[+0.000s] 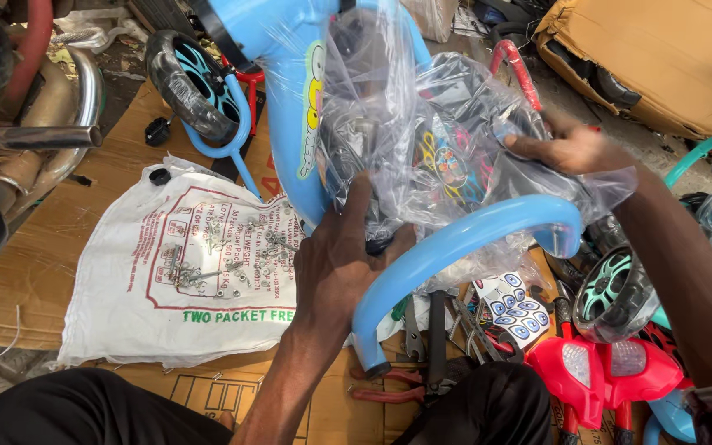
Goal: The person sits on the ground and assembles a children's tricycle, fitting a plastic-wrapped seat onto the blue metal frame and aligning it with the seat post. They use a screwdriver to tighten the seat mounting hardware, then lift and reposition the frame while continuing to secure the seat.
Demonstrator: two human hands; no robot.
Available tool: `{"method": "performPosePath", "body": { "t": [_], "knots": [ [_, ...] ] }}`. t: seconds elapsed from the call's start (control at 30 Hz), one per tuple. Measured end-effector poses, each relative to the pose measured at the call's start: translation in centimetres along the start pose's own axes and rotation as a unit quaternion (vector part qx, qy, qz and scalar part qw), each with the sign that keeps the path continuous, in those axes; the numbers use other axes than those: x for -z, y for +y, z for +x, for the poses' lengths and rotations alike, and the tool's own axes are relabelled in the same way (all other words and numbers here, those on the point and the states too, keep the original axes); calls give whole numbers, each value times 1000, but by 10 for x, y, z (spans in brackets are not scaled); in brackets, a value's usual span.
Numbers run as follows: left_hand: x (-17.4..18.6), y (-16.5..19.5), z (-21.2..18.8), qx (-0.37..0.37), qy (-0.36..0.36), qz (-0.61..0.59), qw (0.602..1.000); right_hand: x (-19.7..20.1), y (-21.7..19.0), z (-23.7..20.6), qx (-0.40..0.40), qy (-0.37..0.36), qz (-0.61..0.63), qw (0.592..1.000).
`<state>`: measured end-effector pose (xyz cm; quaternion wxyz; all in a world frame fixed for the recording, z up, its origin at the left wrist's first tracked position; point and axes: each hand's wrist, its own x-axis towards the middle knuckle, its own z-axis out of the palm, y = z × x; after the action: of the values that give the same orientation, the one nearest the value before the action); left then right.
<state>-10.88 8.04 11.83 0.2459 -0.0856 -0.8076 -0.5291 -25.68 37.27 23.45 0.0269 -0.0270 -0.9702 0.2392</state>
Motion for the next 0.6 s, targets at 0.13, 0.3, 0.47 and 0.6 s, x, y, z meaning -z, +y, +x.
{"method": "performPosePath", "body": {
  "t": [0.13, 0.3, 0.47, 0.6],
  "knots": [
    [-1, -2, -2, -17, 1, -1, 1000, 26, -63, -53, 431, 136, -51, 891],
    [-5, -2, -1, -66, 36, 24, 997, 14, -124, -85, 459, -273, -1, 846],
    [1, -5, -5, -36, 13, 1, 999, 2, -129, -53, 234, -272, -335, 871],
    [3, -4, -7, -89, 51, -22, 995, 8, -115, -43, 65, -142, -635, 757]
  ]
}}
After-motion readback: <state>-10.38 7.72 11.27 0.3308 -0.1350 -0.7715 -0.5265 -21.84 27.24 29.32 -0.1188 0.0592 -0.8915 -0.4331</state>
